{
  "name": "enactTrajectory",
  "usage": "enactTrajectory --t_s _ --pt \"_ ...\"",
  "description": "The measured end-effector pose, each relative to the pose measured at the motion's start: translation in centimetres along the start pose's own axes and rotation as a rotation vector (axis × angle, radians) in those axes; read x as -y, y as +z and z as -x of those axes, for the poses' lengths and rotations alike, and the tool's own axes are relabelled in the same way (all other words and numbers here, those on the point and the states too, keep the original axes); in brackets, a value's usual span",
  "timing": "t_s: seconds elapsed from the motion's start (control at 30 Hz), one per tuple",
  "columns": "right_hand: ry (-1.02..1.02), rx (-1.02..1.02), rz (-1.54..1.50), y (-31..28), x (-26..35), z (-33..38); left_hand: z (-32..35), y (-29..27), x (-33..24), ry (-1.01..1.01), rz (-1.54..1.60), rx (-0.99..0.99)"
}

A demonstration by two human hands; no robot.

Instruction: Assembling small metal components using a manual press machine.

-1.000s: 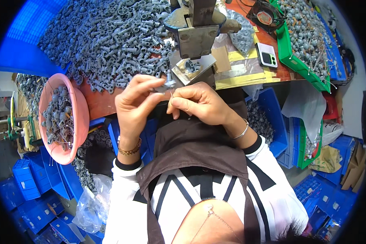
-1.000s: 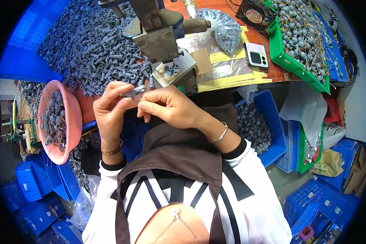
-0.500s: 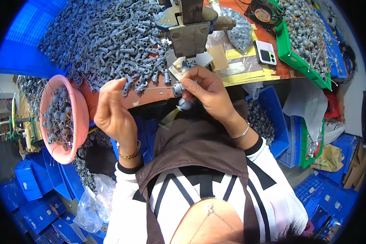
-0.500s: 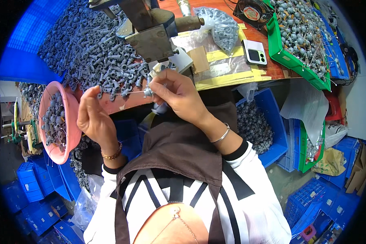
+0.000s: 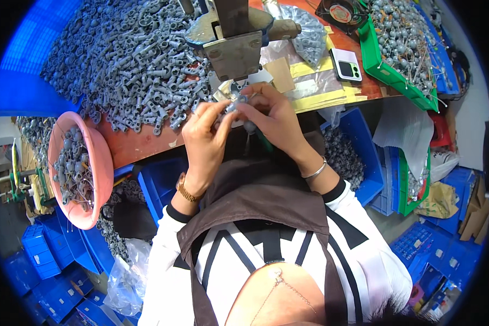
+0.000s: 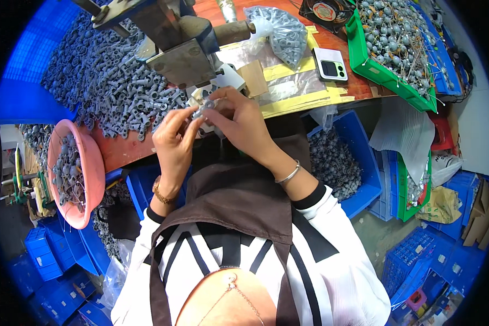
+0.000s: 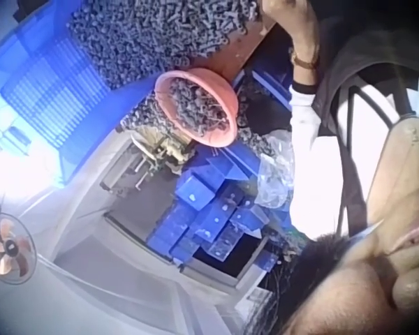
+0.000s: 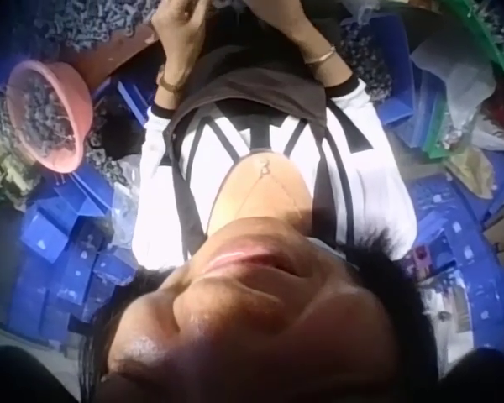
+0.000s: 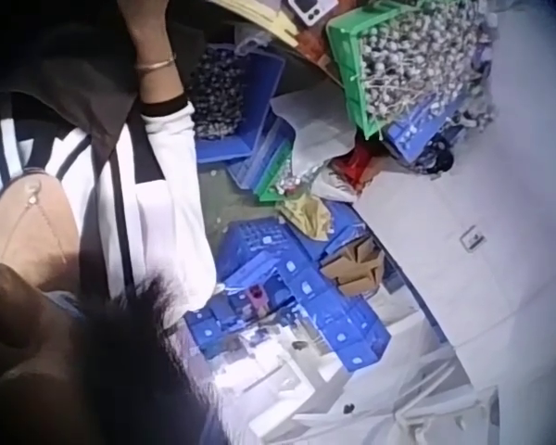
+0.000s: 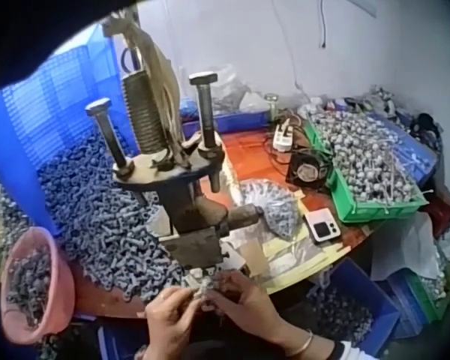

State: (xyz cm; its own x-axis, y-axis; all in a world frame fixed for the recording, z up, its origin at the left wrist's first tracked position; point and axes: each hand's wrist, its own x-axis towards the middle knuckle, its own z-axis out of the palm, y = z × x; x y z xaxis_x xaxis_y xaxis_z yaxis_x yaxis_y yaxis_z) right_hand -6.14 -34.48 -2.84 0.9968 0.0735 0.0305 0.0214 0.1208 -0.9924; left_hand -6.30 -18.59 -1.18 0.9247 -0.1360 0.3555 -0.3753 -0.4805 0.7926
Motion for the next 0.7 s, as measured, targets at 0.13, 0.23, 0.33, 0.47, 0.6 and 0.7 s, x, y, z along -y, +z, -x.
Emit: enactTrajectory --t_s 0.13,0.23,0.33,0.47,0.6,0.7 --pt "-0.243 -0.179 0.629 0.0 -0.2 -0.6 -1.4 1.5 0.5 -0.073 -0.016 -0.056" --pt "-0.364 -0.206 0.798 0.0 -0.1 -0.9 -2.0 2.1 0.8 -0.076 -0.059 -0.072" --pt "-0.351 -0.195 0.821 -0.2 0.0 -1.0 -2.6 2.3 1.5 -0.094 0.005 -0.053" --pt "-0.266 -0.110 0.796 -1.1 0.6 -1.3 -3.2 1.4 1.9 -0.127 0.049 0.000" --pt "-0.133 -0.223 0.532 -4.4 2.7 -3.1 -2.9 1.6 1.3 -0.070 -0.051 -0.040" --pt "-0.260 -0.187 0.157 -7.5 5.8 -7.4 -2.5 1.9 0.7 -0.059 -0.114 -0.066"
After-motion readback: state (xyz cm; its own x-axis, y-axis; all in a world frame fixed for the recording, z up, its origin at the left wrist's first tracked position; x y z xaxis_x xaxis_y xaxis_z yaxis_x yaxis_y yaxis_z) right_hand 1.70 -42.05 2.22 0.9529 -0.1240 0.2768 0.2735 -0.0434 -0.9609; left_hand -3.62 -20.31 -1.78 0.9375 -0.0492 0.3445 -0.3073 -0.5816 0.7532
